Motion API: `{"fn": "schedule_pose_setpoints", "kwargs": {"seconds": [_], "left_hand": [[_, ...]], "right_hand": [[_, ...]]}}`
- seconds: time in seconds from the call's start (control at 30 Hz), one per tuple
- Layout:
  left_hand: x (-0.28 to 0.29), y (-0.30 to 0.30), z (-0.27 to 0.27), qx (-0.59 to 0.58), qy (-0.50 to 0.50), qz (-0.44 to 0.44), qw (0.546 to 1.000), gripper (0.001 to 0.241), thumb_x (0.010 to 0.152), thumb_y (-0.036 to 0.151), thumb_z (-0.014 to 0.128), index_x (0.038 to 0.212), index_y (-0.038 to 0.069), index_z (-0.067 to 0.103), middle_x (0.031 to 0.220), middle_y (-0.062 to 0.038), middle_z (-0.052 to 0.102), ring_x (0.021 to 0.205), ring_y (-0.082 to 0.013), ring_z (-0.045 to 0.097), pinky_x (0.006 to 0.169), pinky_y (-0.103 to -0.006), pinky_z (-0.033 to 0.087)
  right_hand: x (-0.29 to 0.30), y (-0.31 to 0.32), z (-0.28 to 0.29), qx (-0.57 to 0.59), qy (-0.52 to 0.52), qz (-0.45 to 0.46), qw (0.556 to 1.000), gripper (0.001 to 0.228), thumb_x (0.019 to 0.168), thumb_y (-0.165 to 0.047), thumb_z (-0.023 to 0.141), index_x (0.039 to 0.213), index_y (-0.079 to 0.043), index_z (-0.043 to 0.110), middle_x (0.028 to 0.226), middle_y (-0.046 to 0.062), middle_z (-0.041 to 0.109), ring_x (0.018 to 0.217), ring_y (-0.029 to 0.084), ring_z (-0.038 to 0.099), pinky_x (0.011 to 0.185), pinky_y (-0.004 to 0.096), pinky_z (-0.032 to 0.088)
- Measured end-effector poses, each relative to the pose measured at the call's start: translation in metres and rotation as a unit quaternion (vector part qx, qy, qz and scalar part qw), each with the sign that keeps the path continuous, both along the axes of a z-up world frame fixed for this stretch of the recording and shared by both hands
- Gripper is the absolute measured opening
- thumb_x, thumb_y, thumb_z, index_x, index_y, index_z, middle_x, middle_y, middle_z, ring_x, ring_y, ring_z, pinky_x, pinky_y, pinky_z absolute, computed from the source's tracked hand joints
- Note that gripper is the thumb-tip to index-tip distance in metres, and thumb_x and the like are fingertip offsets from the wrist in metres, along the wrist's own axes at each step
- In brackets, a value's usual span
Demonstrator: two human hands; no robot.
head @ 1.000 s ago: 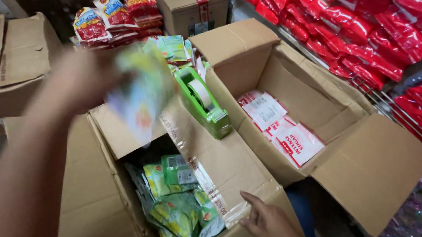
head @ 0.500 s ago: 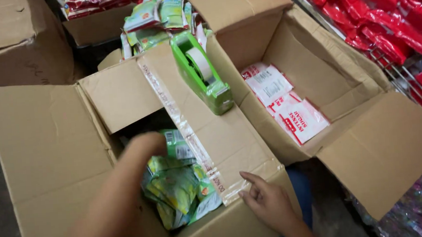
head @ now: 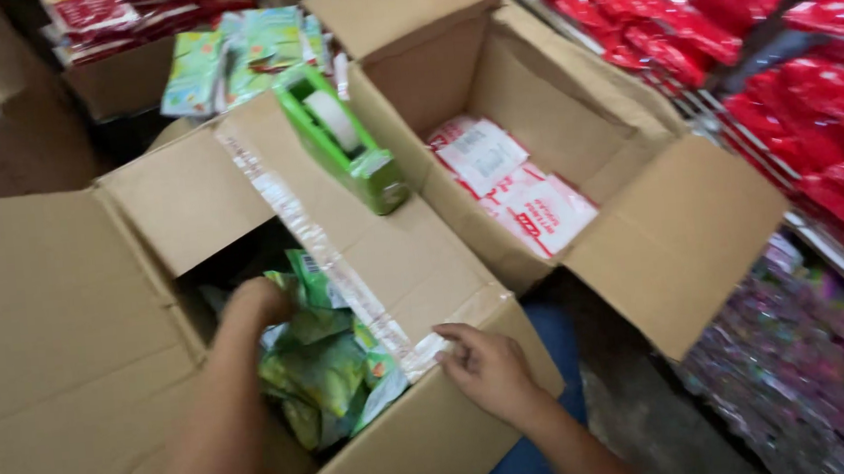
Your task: Packing individual packets of sugar and powdered drinks into cardboard boxes.
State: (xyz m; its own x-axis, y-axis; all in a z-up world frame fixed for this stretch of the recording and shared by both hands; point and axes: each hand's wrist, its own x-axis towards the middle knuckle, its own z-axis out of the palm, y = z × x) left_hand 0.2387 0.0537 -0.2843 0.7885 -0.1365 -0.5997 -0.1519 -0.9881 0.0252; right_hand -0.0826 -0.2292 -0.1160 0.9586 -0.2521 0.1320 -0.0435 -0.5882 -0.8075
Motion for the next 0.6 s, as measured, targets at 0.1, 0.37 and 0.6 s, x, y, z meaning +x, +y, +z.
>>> {"fn": "schedule_pose_setpoints", "kwargs": {"seconds": [0.1,0.37,0.6], "left_hand": [[-0.068,-0.019,0.173,-0.018,-0.068,-0.003,0.998,0.031,0.082,0.025,0.070,0.106,0.007,0.079,0.115,-0.020,0.076,0.104,-0.0356,0.075,0.087,-0.0473,0.061],[-0.185,-0.002,0.371,-0.153,-0.237,-0.261,0.923,0.024,0.078,0.030,0.066,0.098,0.026,0.079,0.097,0.001,0.069,0.097,-0.0250,0.069,0.085,-0.0417,0.055],[-0.212,0.011,0.196,-0.864,-0.108,0.270,0.410,0.073,0.106,0.066,0.059,0.149,0.007,0.051,0.143,-0.015,0.056,0.137,-0.0301,0.055,0.119,-0.0498,0.045]], "right_hand": [[0.003,-0.002,0.020,-0.008,0.098,0.042,0.994,0.034,0.085,-0.021,0.079,0.118,-0.012,0.074,0.071,0.006,0.070,0.057,0.015,0.065,0.056,0.031,0.053],[0.059,0.023,0.119,-0.058,-0.217,0.245,0.943,0.067,0.072,-0.027,0.083,0.130,-0.001,0.061,0.115,0.018,0.068,0.101,0.035,0.068,0.089,0.040,0.054],[0.060,0.018,0.182,-0.225,-0.269,0.208,0.913,0.047,0.081,-0.008,0.074,0.127,-0.010,0.070,0.127,0.011,0.071,0.107,0.027,0.071,0.088,0.040,0.055]]}}
